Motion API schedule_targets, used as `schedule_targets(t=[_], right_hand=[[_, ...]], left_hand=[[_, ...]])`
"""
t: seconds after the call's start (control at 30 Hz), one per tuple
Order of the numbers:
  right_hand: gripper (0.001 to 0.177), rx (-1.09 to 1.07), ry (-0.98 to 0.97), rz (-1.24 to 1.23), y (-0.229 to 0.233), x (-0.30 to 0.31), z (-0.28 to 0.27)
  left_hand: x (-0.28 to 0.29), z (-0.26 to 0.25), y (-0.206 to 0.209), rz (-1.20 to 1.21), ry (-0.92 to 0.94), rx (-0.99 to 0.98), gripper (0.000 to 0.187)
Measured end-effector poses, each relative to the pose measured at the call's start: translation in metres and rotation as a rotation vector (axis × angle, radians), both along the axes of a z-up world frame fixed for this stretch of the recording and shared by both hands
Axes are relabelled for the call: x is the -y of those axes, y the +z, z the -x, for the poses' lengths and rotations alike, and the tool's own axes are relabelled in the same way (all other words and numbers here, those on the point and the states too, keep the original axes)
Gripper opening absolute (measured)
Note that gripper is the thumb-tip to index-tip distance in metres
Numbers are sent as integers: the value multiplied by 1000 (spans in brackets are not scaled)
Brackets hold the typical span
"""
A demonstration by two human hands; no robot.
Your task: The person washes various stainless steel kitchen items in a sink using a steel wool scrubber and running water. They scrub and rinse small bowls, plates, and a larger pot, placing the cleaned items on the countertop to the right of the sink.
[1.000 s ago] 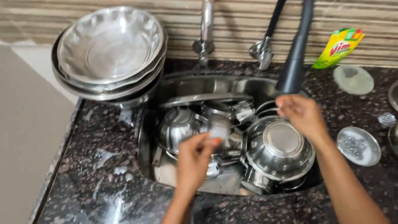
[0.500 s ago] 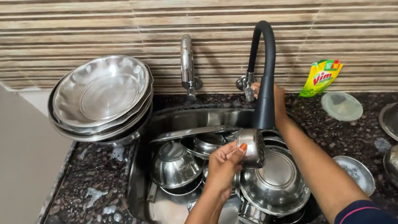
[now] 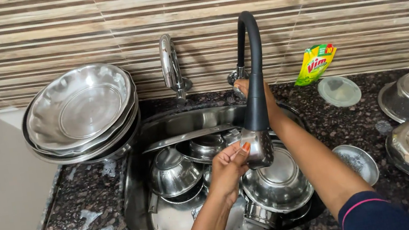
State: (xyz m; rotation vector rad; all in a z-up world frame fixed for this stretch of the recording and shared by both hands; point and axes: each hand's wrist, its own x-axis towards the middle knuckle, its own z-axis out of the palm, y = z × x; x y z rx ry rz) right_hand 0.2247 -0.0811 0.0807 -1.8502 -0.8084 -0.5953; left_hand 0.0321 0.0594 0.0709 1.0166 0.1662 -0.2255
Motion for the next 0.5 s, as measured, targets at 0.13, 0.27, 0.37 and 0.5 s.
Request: schedule_targets(t=[0.13,0.27,0.37,0.5], right_hand=[[19,46,-101,91,-44,4,-41],[18,95,-218,180,-46,3,-40],[18,48,-197,125,-41,-1,-28],[22,-100,-123,42,-14,-4,2]], left_hand=[[-1,-3,-6,22,3,0,18],[-1,-5,-9,79,22,18,18],[-2,-9,-16,125,54,-3,18],[0,-16,-36,220,96,-32,17]])
